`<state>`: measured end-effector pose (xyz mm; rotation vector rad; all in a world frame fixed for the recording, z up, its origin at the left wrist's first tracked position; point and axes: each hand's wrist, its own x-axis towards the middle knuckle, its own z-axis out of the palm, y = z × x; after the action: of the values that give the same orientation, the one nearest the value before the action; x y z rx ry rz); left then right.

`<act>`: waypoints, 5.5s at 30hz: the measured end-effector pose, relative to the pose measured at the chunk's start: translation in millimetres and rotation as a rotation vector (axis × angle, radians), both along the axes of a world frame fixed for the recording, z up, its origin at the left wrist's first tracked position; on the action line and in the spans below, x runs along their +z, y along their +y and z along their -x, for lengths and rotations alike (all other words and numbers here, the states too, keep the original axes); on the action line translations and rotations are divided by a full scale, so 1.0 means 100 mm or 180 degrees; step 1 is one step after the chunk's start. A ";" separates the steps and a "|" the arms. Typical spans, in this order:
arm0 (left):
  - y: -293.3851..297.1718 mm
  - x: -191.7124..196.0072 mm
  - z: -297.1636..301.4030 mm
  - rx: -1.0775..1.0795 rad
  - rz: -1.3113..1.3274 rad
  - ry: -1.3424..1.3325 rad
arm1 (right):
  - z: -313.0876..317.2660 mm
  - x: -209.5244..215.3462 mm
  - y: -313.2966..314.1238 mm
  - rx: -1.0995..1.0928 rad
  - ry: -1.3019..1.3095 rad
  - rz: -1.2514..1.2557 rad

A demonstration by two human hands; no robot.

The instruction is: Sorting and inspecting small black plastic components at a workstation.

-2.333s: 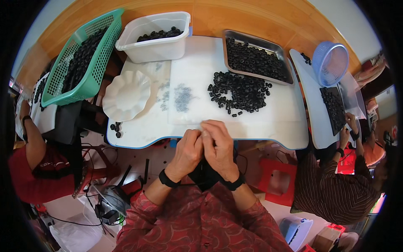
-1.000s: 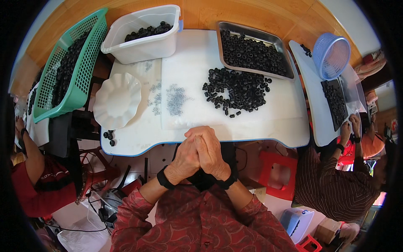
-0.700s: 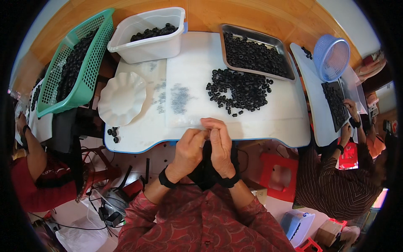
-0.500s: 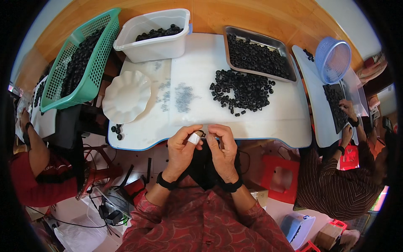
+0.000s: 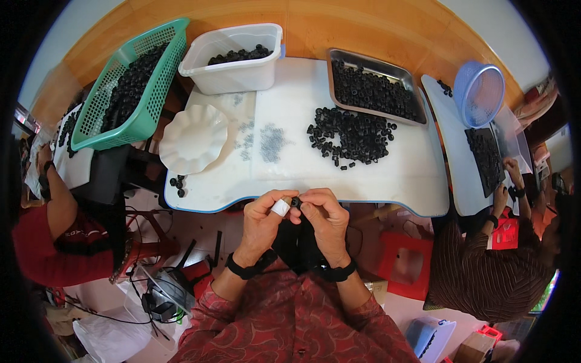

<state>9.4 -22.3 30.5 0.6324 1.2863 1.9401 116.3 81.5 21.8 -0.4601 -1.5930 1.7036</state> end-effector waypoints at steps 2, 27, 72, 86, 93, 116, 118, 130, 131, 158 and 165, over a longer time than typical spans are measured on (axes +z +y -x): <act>-0.01 -0.02 0.00 -0.0116 -0.0034 -0.0007 | -0.02 -0.01 0.02 0.0050 0.0046 -0.0009; 1.21 0.97 2.36 0.0799 -0.0390 -0.0279 | -0.06 -0.06 0.20 -0.0924 -0.0868 -0.1834; 0.03 -0.40 -0.31 0.0066 0.0647 -0.0822 | 0.07 0.09 1.55 -0.0785 -0.1865 -0.3032; 0.01 -0.37 -0.37 0.0040 0.0660 -0.0806 | 0.01 0.12 1.49 -0.0785 -0.2186 -0.3157; 0.01 -0.39 -0.38 0.0022 0.0734 -0.0759 | 0.04 0.14 1.44 -0.0938 -0.1979 -0.3332; 0.01 -0.22 -0.39 0.0277 0.0029 -0.0479 | -0.26 0.34 0.43 0.0526 -0.1229 0.0350; 0.00 -0.22 -0.38 0.0268 -0.0012 -0.0483 | -0.25 0.29 0.35 0.0715 -0.1281 0.0290; -0.07 -0.36 -0.27 -0.0048 -0.0307 -0.1041 | -0.17 0.24 0.16 0.0570 -0.1241 0.0056; -0.08 -0.36 -0.26 -0.0111 -0.0414 -0.1210 | -0.17 0.25 0.16 0.0633 -0.1208 0.0040; -0.08 -0.41 -0.25 -0.0261 -0.0917 -0.1429 | -0.14 0.28 0.00 0.0298 -0.0928 -0.0417; -0.08 -0.42 -0.23 -0.0164 -0.0699 -0.1641 | -0.12 0.25 0.19 -0.0168 -0.1376 -0.1398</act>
<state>32.7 -30.0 -11.9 0.2348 0.7384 2.0388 128.2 100.9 46.5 -0.6653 -2.1747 1.2102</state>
